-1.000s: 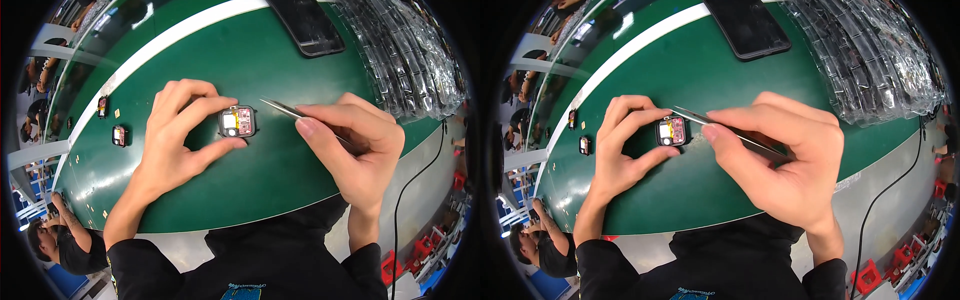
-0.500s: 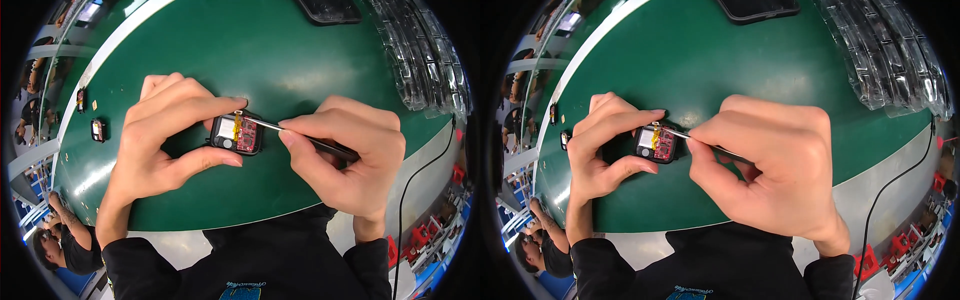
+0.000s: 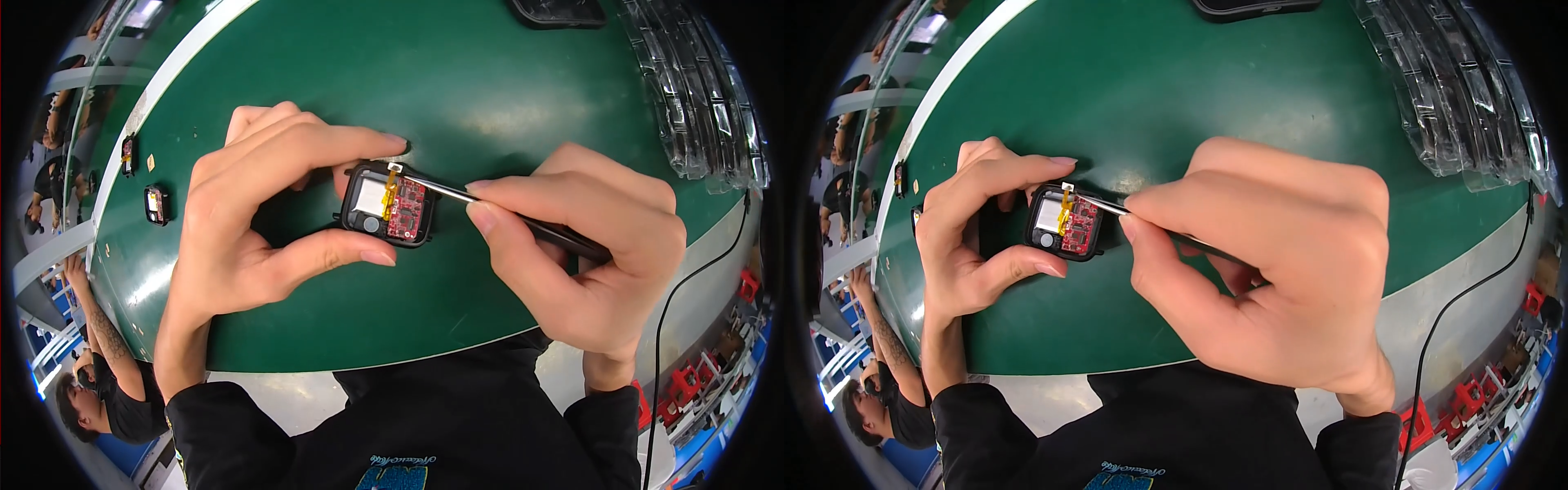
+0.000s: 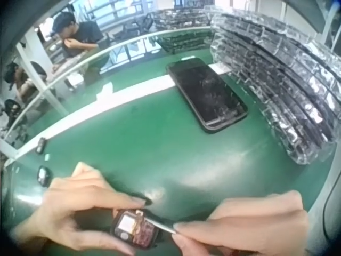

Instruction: Manually assemble internal components of smart watches on a production line.

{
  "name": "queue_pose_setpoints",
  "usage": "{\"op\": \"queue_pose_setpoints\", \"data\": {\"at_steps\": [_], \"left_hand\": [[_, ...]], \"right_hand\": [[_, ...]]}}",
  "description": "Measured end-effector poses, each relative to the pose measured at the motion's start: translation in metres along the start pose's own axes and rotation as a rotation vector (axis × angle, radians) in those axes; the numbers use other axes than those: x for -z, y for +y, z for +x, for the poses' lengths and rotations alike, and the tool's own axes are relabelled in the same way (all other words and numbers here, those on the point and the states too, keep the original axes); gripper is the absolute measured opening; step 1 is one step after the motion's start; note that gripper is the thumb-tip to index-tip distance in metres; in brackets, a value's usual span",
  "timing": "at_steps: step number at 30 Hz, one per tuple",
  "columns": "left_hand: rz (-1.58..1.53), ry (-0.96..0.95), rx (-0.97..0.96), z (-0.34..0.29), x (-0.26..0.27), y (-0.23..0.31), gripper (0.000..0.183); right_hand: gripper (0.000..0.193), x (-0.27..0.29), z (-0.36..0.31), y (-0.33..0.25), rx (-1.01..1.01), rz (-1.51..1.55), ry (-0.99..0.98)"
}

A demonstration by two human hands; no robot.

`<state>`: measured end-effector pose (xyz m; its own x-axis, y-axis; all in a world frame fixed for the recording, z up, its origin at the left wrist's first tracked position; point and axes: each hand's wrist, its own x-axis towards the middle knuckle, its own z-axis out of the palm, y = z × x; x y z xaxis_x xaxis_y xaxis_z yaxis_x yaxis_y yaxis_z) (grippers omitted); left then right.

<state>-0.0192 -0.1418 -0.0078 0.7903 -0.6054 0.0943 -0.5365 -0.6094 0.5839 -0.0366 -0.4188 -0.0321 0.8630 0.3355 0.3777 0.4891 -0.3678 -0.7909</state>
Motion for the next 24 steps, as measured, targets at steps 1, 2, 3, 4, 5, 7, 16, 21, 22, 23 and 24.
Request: {"op": "queue_pose_setpoints", "data": {"at_steps": [1, 2, 3, 4, 5, 7, 16, 21, 22, 23, 24], "left_hand": [[0.001, 0.001, 0.0, 0.0, 0.0, 0.0, 0.077], [0.004, 0.002, 0.006, -0.001, 0.0, -0.001, 0.077], [0.006, 0.004, 0.013, -0.001, 0.0, -0.001, 0.076], [0.007, 0.004, 0.012, -0.001, 0.0, -0.001, 0.076], [0.016, 0.001, 0.002, 0.0, 0.0, -0.001, 0.074], [0.028, -0.004, -0.001, 0.0, -0.001, -0.002, 0.072], [-0.045, -0.015, -0.049, 0.002, 0.003, -0.012, 0.076], [-0.073, -0.044, -0.125, 0.0, 0.006, -0.018, 0.075], [-0.076, -0.044, -0.131, 0.002, 0.006, -0.018, 0.075], [-0.082, -0.053, -0.137, 0.004, 0.007, -0.017, 0.074], [-0.082, -0.063, -0.136, 0.005, 0.007, -0.016, 0.074]], "right_hand": [[0.019, 0.0, -0.001, 0.0, 0.001, 0.0, 0.0], [0.022, 0.0, -0.001, -0.001, 0.028, -0.037, 0.023], [0.025, -0.001, -0.002, -0.001, 0.054, -0.073, 0.045], [0.025, -0.003, -0.003, 0.001, 0.055, -0.073, 0.045], [0.027, -0.005, -0.004, 0.004, 0.094, -0.081, 0.069], [0.029, -0.009, -0.004, 0.007, 0.133, -0.082, 0.092], [0.027, -0.009, -0.003, 0.005, 0.134, -0.042, 0.088], [0.023, -0.002, 0.002, 0.0, 0.037, 0.0, -0.055], [0.023, 0.0, 0.002, -0.002, 0.035, -0.006, -0.053], [0.022, 0.001, 0.002, -0.003, 0.027, -0.018, -0.052], [0.022, 0.001, 0.002, -0.003, 0.023, -0.023, -0.052]]}}
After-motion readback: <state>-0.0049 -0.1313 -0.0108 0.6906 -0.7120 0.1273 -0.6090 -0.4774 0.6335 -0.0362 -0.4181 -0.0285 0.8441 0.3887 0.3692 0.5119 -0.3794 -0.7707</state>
